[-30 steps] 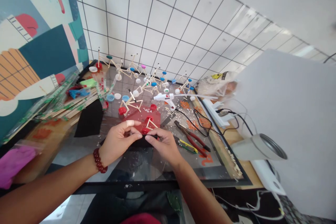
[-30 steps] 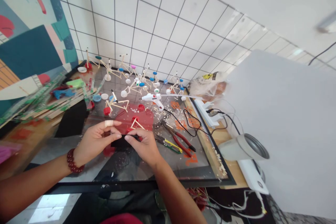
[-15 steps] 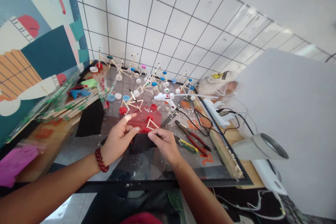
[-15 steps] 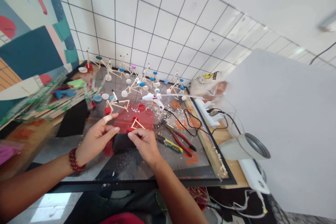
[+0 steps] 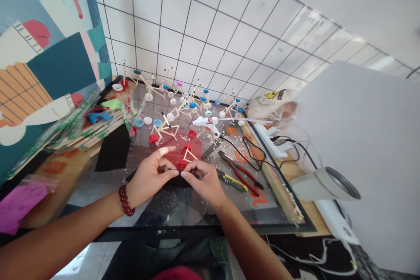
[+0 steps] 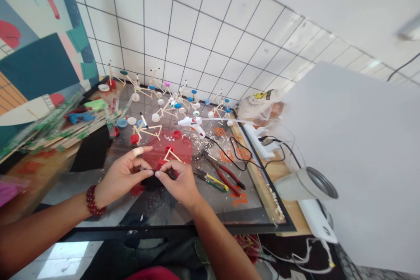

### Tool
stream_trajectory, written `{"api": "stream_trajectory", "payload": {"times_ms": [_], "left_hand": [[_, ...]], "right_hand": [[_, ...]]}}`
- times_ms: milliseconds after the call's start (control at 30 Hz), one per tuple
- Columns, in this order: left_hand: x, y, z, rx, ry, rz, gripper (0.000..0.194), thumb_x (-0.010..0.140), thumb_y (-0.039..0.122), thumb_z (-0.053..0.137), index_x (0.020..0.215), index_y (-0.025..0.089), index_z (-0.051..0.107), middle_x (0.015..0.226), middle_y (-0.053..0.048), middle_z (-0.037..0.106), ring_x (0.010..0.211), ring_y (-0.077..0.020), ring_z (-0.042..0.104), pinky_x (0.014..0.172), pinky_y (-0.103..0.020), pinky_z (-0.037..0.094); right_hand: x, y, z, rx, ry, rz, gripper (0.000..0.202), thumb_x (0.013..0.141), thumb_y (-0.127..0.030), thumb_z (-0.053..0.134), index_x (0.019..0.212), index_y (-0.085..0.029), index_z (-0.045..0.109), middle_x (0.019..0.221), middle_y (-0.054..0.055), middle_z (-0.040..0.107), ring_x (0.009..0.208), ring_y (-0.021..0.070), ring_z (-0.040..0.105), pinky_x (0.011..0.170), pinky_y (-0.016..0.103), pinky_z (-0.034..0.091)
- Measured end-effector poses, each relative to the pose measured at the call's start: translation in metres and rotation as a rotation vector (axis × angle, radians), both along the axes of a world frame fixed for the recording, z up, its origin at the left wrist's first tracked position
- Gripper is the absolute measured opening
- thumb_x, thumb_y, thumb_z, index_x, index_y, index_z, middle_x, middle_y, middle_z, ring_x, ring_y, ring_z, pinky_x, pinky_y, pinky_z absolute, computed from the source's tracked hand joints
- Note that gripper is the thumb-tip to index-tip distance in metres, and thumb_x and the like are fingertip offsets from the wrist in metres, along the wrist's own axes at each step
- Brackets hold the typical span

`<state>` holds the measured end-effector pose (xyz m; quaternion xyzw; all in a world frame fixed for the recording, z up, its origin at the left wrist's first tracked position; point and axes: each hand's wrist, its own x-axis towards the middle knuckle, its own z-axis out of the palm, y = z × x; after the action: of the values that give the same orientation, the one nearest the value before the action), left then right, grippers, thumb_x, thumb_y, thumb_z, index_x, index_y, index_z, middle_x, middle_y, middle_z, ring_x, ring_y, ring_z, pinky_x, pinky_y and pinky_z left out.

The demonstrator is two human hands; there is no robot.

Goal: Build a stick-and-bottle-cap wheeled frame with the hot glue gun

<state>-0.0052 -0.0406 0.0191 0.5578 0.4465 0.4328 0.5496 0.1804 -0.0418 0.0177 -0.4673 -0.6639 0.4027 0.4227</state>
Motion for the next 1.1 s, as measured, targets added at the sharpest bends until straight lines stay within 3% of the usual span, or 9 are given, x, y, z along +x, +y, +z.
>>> {"api": "stream_trajectory", "payload": {"times_ms": [500, 800, 1100], "left_hand": [[-0.002, -0.004, -0.003, 0.065, 0.082, -0.017, 0.063, 0.081, 0.029, 0.065, 0.138, 0.016, 0.045, 0.060, 0.009, 0.056, 0.056, -0.0109, 0.050, 0.060, -0.024, 0.042], [0.001, -0.003, -0.012, 0.091, 0.018, -0.036, 0.051, 0.081, 0.033, 0.068, 0.128, 0.017, 0.054, 0.074, 0.002, 0.063, 0.071, -0.0138, 0.060, 0.071, -0.027, 0.049], [0.000, -0.003, -0.007, 0.108, 0.065, -0.008, 0.048, 0.081, 0.029, 0.066, 0.127, 0.018, 0.055, 0.074, 0.003, 0.065, 0.071, -0.0136, 0.063, 0.072, -0.027, 0.050]], "right_hand": [[0.002, 0.001, -0.003, 0.009, -0.083, 0.061, 0.028, 0.090, -0.032, 0.056, 0.066, -0.017, 0.058, 0.061, -0.004, 0.048, 0.059, 0.0098, 0.043, 0.059, 0.022, 0.033], [-0.005, -0.002, -0.008, 0.110, -0.122, 0.073, 0.026, 0.092, -0.031, 0.056, 0.072, -0.017, 0.063, 0.063, -0.003, 0.055, 0.061, 0.0103, 0.047, 0.060, 0.022, 0.037], [-0.005, -0.005, -0.007, 0.102, -0.123, 0.101, 0.019, 0.092, -0.033, 0.058, 0.081, -0.019, 0.062, 0.070, -0.002, 0.060, 0.062, 0.0107, 0.051, 0.061, 0.022, 0.040]]}}
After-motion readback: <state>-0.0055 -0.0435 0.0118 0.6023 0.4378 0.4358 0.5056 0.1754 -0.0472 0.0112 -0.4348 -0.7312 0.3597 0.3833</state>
